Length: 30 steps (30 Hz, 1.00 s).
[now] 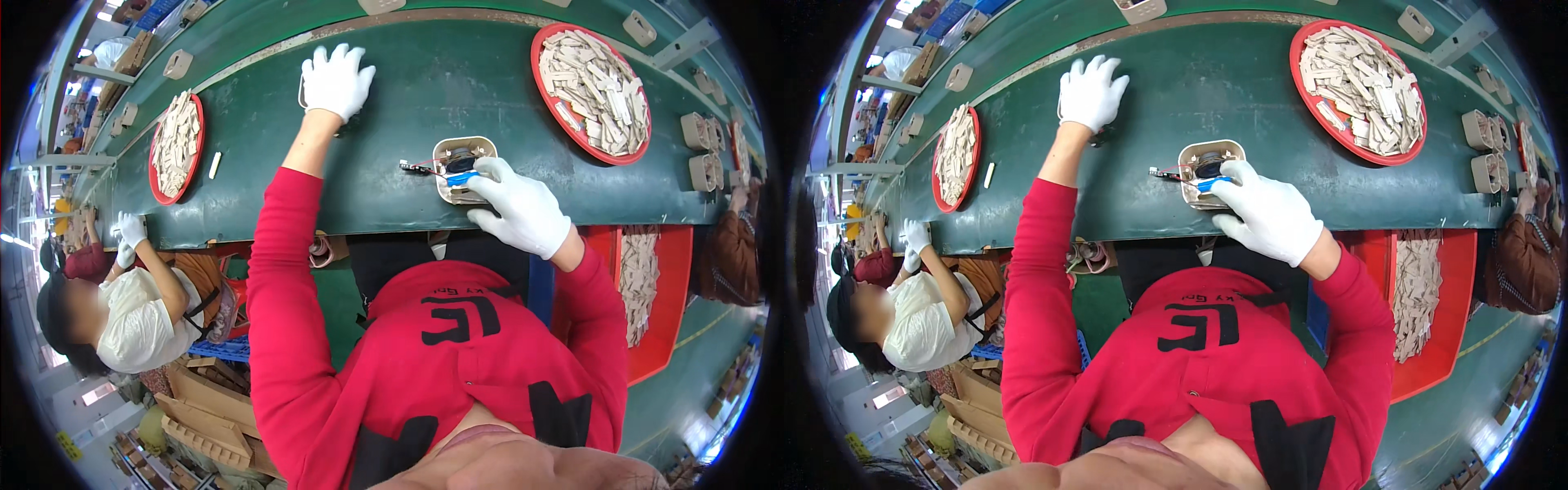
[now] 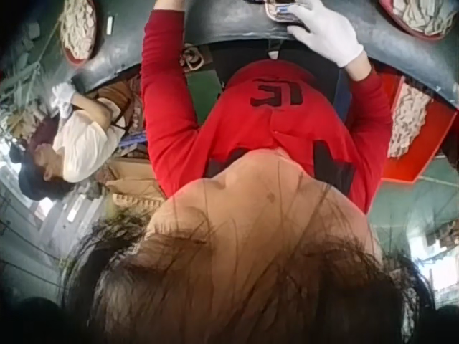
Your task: Assembling small electronic speakers on a factory production line.
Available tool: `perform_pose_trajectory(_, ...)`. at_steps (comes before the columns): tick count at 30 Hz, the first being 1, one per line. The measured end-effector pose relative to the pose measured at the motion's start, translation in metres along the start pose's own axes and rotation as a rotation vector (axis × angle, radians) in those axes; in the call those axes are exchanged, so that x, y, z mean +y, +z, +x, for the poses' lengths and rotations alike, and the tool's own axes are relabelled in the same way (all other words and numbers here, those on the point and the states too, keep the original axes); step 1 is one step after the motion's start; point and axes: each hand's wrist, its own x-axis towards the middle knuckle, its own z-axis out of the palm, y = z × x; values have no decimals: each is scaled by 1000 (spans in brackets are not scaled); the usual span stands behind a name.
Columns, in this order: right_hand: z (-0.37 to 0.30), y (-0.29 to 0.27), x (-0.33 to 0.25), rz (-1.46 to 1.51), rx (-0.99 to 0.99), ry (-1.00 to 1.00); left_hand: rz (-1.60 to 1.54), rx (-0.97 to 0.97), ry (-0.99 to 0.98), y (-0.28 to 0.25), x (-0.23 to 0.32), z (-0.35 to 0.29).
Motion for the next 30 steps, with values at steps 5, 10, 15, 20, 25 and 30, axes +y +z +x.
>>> perform_pose_trajectory(5, -4, -21, 6, 122, 42, -17, -234, -240, 251, -31, -14, -22)
perform_pose_trajectory(10, 4, -21, 28, 330, 301, 131, -352, 73, 264, -72, 3, -68)
perform_pose_trajectory(15, 29, 10, 58, 233, 412, 145, -668, 7, 32, -107, 76, -120)
perform_pose_trajectory(20, 38, 34, 55, 268, 372, 97, -737, -49, -83, -76, 115, -129)
perform_pose_trajectory(25, 31, 43, 51, 250, 442, 210, -1066, -285, -339, -122, 110, -122)
perform_pose_trajectory(30, 33, 48, 47, 280, 480, 227, -1584, -502, -816, -118, 110, -138)
